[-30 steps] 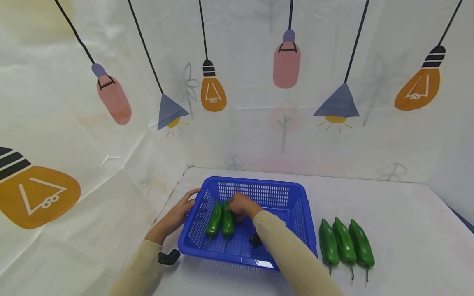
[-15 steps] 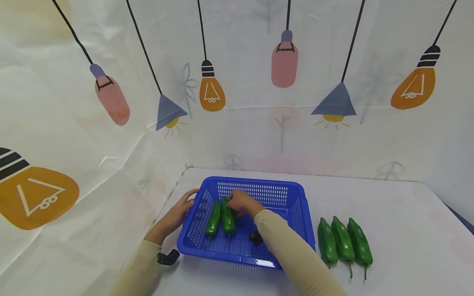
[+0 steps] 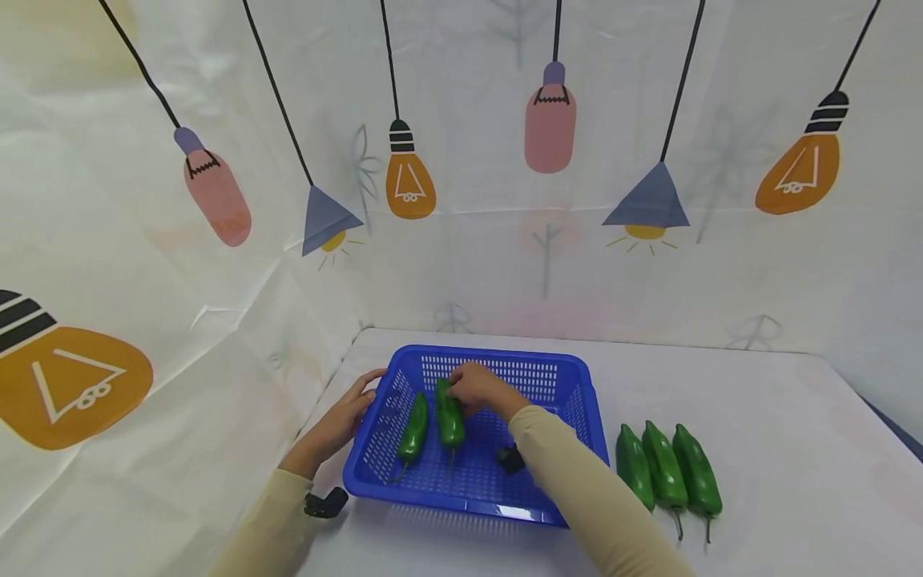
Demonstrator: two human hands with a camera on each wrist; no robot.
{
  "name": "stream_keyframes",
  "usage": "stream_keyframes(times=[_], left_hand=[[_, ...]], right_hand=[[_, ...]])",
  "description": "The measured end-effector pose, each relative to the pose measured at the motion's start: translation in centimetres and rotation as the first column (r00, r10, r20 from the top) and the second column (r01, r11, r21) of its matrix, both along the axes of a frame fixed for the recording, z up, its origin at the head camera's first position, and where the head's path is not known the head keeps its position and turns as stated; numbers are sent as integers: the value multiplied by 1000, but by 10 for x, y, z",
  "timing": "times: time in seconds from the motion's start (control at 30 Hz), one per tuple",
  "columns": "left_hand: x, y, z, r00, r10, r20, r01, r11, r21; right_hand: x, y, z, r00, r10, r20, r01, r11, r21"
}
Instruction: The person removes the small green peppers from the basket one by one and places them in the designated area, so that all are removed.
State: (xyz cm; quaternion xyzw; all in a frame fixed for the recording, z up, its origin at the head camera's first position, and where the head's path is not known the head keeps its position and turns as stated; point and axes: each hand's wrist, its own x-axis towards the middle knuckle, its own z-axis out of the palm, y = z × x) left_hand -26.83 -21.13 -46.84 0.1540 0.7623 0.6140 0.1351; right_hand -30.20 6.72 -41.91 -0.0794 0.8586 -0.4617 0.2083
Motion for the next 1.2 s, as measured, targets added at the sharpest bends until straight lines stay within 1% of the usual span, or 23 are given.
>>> stream_keyframes(times=[0.2,0.43,0.53,0.77,1.0,1.2], left_hand=[[2,1,2,1000,7,6,-7,1000,-1],[2,1,1,1000,12,9,-12,1000,-9],[1,0,2,1000,7,8,-7,1000,-5],[2,1,3,1000,1,11,-1,1000,2],[2,0,2,1000,-3,14,3,1000,9],[0,-2,0,1000,-15,13,15,1000,22]], right_hand=[[1,9,6,1000,2,-9,-3,1000,-11],[0,15,9,998,40,-47,-39,999,15],[0,18,11,997,53,-50,-52,998,16],[5,26,20,997,56,-46,-56,998,12],[8,39,25,997,75,-36,-75,997,-7],[12,48,36,995,84,-44,-84,996,10]])
